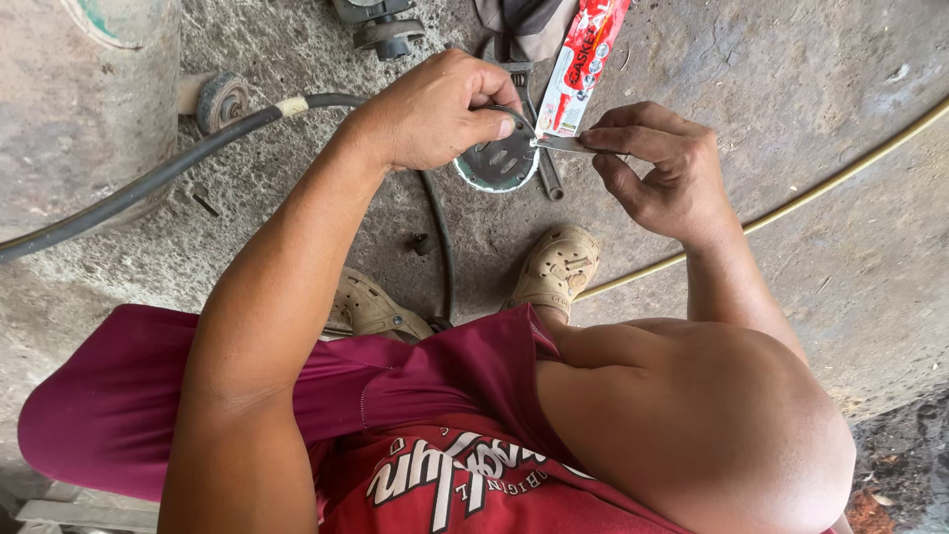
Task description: The person sits on the floor and uses a knife to open a small red package. They then use a small metal tool to scrape residue off a circular metal plate and attach it to a power tool.
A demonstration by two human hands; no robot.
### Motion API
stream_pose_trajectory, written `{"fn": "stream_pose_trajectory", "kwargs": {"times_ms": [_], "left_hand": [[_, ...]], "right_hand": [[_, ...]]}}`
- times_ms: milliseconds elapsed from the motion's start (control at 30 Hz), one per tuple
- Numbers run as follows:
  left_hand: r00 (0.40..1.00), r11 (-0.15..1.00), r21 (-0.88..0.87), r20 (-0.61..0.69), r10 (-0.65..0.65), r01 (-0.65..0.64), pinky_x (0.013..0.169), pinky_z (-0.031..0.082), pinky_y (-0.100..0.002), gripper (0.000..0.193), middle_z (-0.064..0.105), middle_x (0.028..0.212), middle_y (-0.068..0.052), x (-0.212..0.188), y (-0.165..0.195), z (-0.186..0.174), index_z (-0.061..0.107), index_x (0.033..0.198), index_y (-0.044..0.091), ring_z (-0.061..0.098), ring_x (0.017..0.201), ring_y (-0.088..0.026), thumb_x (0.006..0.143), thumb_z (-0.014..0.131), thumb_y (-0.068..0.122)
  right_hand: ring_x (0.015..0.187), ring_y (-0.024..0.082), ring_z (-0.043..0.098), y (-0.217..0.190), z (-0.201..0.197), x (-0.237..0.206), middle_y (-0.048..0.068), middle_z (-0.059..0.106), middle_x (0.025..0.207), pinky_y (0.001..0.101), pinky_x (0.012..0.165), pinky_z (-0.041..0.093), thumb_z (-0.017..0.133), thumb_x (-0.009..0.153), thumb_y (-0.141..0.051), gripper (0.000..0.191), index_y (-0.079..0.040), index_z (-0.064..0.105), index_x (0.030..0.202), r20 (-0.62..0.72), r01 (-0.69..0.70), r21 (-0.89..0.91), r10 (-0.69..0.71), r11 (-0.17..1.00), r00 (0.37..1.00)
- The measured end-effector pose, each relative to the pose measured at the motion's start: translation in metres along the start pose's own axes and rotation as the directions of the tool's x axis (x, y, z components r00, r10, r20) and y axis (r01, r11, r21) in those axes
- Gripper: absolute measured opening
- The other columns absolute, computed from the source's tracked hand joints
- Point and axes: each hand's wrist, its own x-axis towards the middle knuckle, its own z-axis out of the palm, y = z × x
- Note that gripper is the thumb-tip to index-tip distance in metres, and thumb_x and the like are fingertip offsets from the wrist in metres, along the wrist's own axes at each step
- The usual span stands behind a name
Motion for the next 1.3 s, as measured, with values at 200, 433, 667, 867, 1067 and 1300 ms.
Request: {"fn": "stream_pose_trajectory", "kwargs": {"times_ms": [200,433,667,867,1067,1300], "left_hand": [[1.000,0.998,0.061,0.003,0.014,-0.014,0.066,0.054,-0.032,0.017,0.076,0.080,-0.010,-0.002,0.004,0.001,0.075,0.100,0.002,0.070,0.069,-0.014,0.088,0.074,0.014],[1.000,0.993,0.115,0.013,0.022,-0.023,0.067,0.054,-0.034,0.017,0.075,0.080,-0.010,-0.001,0.003,0.005,0.077,0.099,0.004,0.071,0.072,-0.015,0.087,0.076,0.016],[1.000,0.992,0.127,0.024,0.012,-0.015,0.069,0.054,-0.035,0.018,0.076,0.082,-0.011,0.001,0.000,0.006,0.077,0.100,0.005,0.072,0.074,-0.018,0.086,0.076,0.017],[0.999,0.985,0.169,0.047,0.027,-0.035,0.069,0.054,-0.036,0.018,0.075,0.082,-0.012,0.006,0.001,0.006,0.077,0.100,0.005,0.072,0.074,-0.019,0.086,0.076,0.017],[0.999,0.993,0.115,0.052,0.004,-0.010,0.068,0.054,-0.034,0.018,0.077,0.082,-0.010,0.006,0.003,0.003,0.077,0.100,0.005,0.073,0.072,-0.017,0.087,0.075,0.016],[0.998,0.997,0.073,0.056,0.000,-0.004,0.069,0.056,-0.032,0.016,0.078,0.084,-0.009,0.007,0.003,0.003,0.077,0.099,0.005,0.074,0.075,-0.015,0.086,0.075,0.016]], "right_hand": [[0.105,0.024,0.075,-0.001,0.003,-0.001,0.011,0.073,0.116,0.0326,0.090,0.061,0.078,0.089,0.007,0.030,-0.008,0.076,0.115,-0.029,-0.002,0.050,0.003,0.999,1.000],[0.108,0.025,0.073,0.000,-0.003,0.000,0.011,0.072,0.117,0.0342,0.093,0.060,0.081,0.087,0.006,0.034,-0.009,0.077,0.117,-0.038,0.036,-0.074,-0.039,0.997,0.999],[0.107,0.024,0.072,-0.003,-0.007,0.001,0.007,0.073,0.114,0.0354,0.094,0.058,0.081,0.088,0.004,0.030,-0.011,0.078,0.114,-0.043,0.066,-0.178,-0.075,0.982,0.996],[0.106,0.026,0.070,-0.004,-0.012,0.003,0.008,0.074,0.115,0.0379,0.095,0.058,0.080,0.086,0.003,0.028,-0.010,0.078,0.110,0.010,0.115,-0.204,-0.116,0.972,0.993],[0.111,0.024,0.072,-0.001,-0.014,0.000,0.008,0.073,0.117,0.0352,0.095,0.061,0.078,0.084,0.005,0.033,-0.011,0.078,0.112,0.028,0.068,-0.081,-0.066,0.994,0.997],[0.109,0.023,0.073,0.004,-0.012,-0.002,0.009,0.074,0.117,0.0343,0.094,0.061,0.080,0.085,0.006,0.033,-0.011,0.077,0.113,-0.016,0.044,-0.073,-0.045,0.996,0.999]]}}
